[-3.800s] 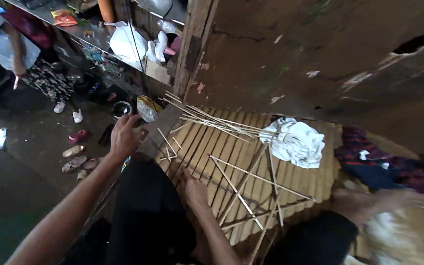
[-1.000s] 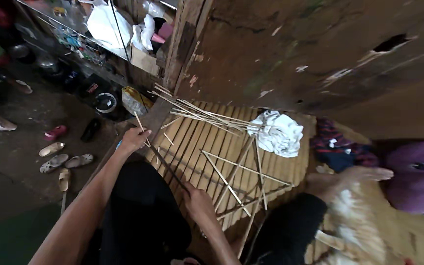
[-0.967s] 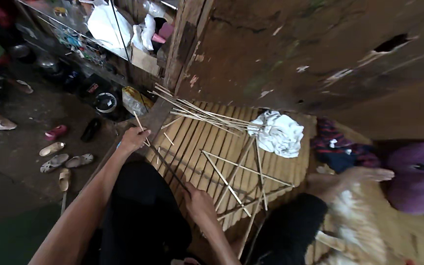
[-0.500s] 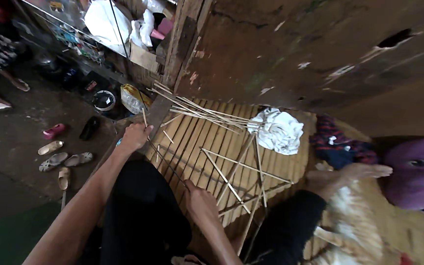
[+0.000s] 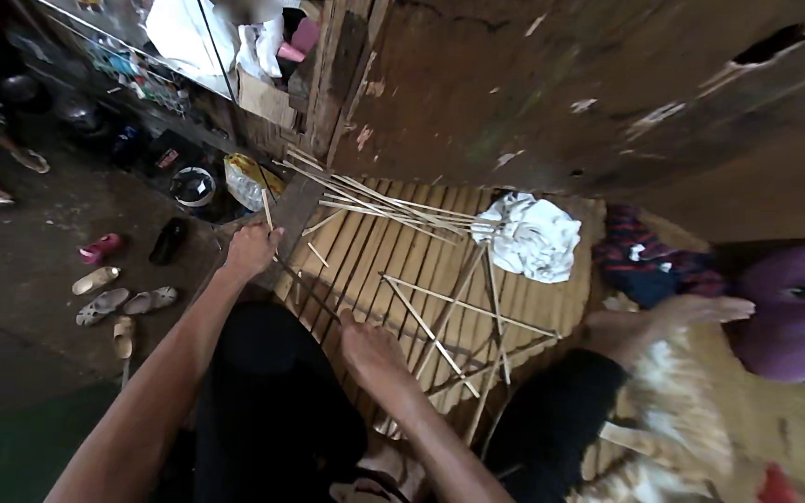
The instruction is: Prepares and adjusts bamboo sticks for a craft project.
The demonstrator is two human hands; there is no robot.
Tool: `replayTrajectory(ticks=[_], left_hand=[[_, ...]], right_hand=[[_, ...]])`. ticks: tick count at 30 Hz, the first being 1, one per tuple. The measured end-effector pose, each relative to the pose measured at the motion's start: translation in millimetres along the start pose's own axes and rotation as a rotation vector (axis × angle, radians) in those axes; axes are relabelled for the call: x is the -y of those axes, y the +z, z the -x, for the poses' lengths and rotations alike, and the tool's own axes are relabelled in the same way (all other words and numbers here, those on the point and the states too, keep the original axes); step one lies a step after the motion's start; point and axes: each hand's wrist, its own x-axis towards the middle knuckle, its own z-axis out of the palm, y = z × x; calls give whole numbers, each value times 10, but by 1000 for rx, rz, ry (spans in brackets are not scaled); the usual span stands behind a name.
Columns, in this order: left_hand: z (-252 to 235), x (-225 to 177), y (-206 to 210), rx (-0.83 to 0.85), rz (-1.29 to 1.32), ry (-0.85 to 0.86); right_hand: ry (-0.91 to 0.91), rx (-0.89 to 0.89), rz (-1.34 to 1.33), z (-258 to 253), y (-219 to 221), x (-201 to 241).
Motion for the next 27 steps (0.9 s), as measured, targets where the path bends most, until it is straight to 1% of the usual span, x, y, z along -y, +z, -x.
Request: replayTrajectory(ticks=[4,6,10,12,14,17,20,23,27], left_hand=[[-17,26,9,-6,14,33],[-21,8,22,3,5,41],[37,-10,6,-50,-16,84],[45,7,-35,-73,-2,46],[55,36,-98,-76,58,-5],[34,23,-71,-40,115,34],[38,-25,-62,59,136,19],[65,-135,-119,106,158,35],[-15,-326,7,234,92,55]], right_hand=[[12,51,-24,-52,-119,87],[11,39,-27,-122,-42,107],[4,-6,-71,-284,238,-8],[2,-30,-66,-271,305,-10],[4,-29,-40,-205,276,-3],[1,-3,-27,-158,147,-45],[33,38,-49,-19,140,-84],[106,77,-74,222,298,-296],[214,95,-201,447,596,-677]])
